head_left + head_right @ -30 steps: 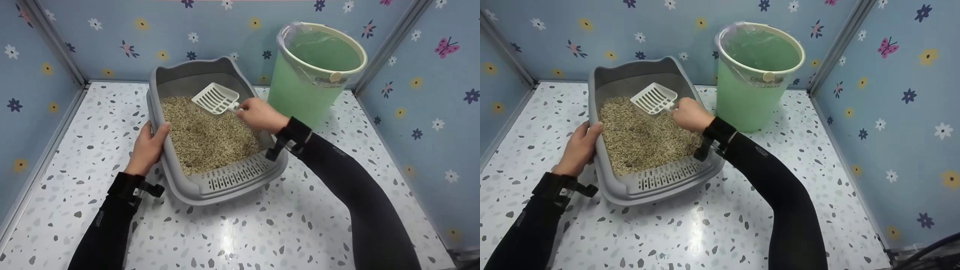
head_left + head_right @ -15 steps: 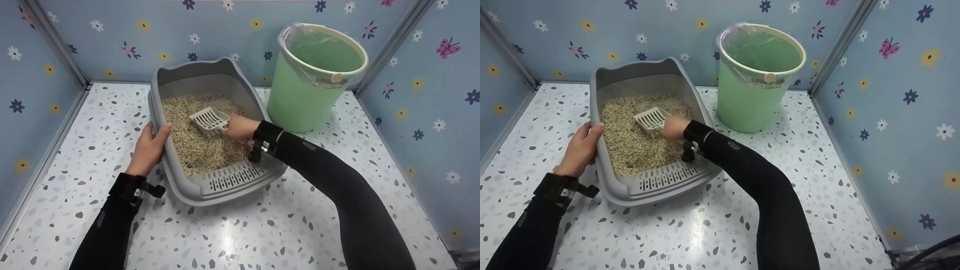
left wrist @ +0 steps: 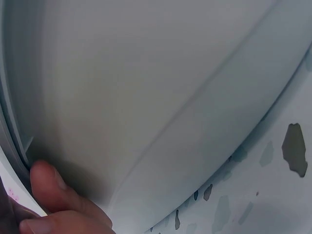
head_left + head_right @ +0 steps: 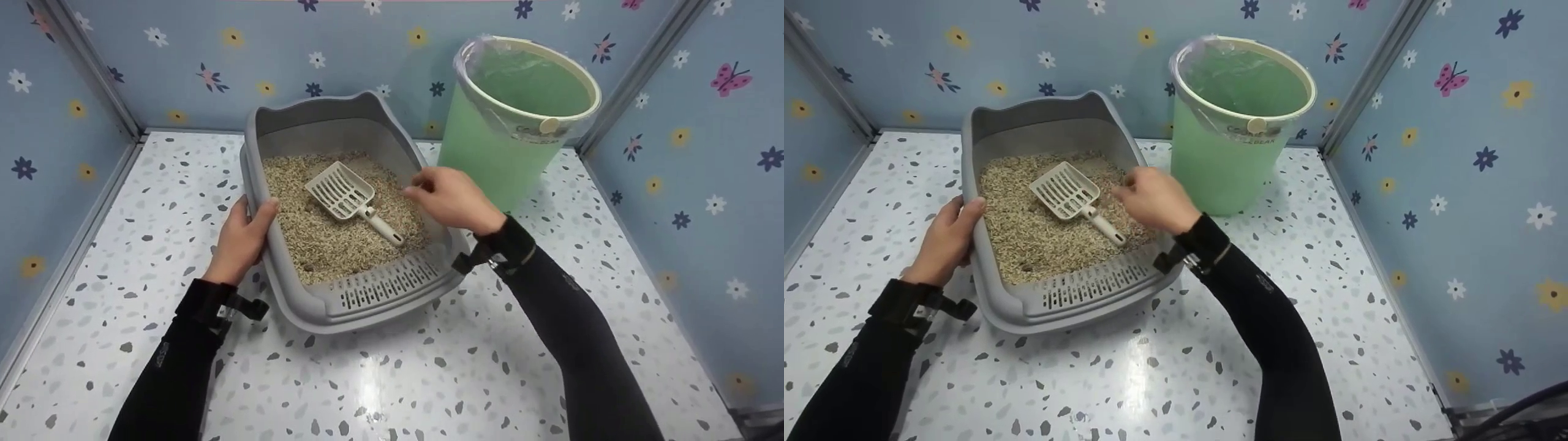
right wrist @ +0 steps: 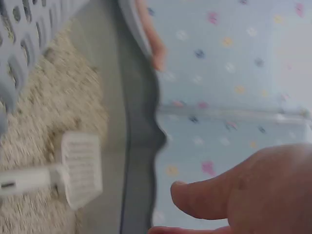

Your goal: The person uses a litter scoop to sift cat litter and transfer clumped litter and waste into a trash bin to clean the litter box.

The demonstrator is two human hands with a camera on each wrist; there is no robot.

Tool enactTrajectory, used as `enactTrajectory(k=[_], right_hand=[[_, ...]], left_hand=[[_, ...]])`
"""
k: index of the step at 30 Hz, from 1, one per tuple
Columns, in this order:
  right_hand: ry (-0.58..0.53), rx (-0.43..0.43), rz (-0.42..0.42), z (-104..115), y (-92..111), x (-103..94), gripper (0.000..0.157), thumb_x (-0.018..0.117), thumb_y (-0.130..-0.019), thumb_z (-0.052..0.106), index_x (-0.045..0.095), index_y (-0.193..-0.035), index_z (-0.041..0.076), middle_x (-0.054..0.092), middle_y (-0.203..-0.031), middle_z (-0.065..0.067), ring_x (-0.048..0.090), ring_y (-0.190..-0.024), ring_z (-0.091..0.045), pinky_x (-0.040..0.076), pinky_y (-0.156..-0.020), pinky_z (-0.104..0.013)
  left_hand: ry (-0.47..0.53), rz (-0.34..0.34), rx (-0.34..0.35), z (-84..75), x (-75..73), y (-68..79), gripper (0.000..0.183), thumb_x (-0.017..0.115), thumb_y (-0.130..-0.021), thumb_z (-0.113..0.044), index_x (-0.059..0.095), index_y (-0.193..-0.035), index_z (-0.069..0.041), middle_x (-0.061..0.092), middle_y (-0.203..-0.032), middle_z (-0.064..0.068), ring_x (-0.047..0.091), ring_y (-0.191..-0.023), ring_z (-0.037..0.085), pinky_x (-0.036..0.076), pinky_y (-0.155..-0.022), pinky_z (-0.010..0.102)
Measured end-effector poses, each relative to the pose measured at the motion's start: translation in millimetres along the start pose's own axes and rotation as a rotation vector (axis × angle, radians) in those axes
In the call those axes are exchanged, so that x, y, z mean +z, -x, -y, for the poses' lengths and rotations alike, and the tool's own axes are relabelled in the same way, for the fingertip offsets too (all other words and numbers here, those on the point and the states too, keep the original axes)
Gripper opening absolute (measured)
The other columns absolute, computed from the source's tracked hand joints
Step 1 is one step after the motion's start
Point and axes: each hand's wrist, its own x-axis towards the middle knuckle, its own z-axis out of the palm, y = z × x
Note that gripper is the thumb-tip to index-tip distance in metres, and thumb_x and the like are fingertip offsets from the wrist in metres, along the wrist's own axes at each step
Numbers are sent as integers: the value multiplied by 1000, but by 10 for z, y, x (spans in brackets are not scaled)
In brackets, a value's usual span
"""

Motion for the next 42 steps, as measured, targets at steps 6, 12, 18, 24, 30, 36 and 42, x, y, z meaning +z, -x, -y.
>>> enactTrajectory(k=[6, 12, 18, 24, 30, 36, 42], right_hand=[[-313, 57, -61, -772, -71, 22, 58, 70, -111, 50, 72, -140, 1, 74, -128, -14, 70, -108, -26, 61, -95, -45], [-578, 136, 191, -1195, -100, 248, 69, 67, -110, 56, 70, -143, -5, 74, -133, -24, 75, -110, -25, 65, -90, -35], [-712, 163, 132, -1235, 11, 281, 68, 74, -108, 52, 73, -131, -11, 77, -117, -26, 78, -91, -23, 66, -74, -32], [-715, 176, 170, -915, 347, 521, 67, 73, -108, 53, 72, -125, -12, 77, -101, -17, 75, -78, -20, 67, -62, -38], [-737, 203, 225, -638, 323, 654, 55, 71, -110, 52, 68, -124, -1, 72, -100, -11, 70, -83, -21, 64, -60, -33], [-850, 246, 142, -629, -258, 476, 57, 75, -105, 59, 70, -116, 4, 72, -90, -7, 70, -81, -18, 66, -70, -36], [-859, 283, 104, -625, -267, 486, 58, 80, -98, 64, 70, -107, 8, 62, -75, -2, 60, -64, -13, 55, -54, -28]], left_hand=[[-67, 69, -59, -63, -96, 112, 83, 55, -106, -78, 42, -153, -10, 49, -76, 1, 44, -50, 10, 40, -42, 26], [-155, 222, -46, -183, -11, 541, 99, 59, -109, -70, 11, -177, -16, 65, -112, 23, 50, -57, 15, 48, -44, 32], [-191, 231, 4, -203, 87, 665, 112, 75, -104, -62, 4, -180, -21, 67, -117, 22, 55, -58, 15, 53, -46, 36], [-213, 303, -48, -93, -321, 439, 108, 70, -108, -57, -2, -180, -21, 68, -113, 23, 56, -58, 12, 53, -47, 31], [-230, 320, -79, -15, -818, 394, 96, 57, -117, -53, 0, -177, -4, 68, -119, 23, 66, -72, 12, 59, -59, 30], [-266, 253, -157, -80, -679, 978, 86, 53, -116, -57, 29, -167, 8, 66, -94, 11, 53, -59, 14, 48, -45, 29], [-194, 207, -105, -35, -585, 1034, 59, 55, -118, -49, 50, -150, 1, 70, -89, 11, 46, -49, 11, 44, -39, 31]])
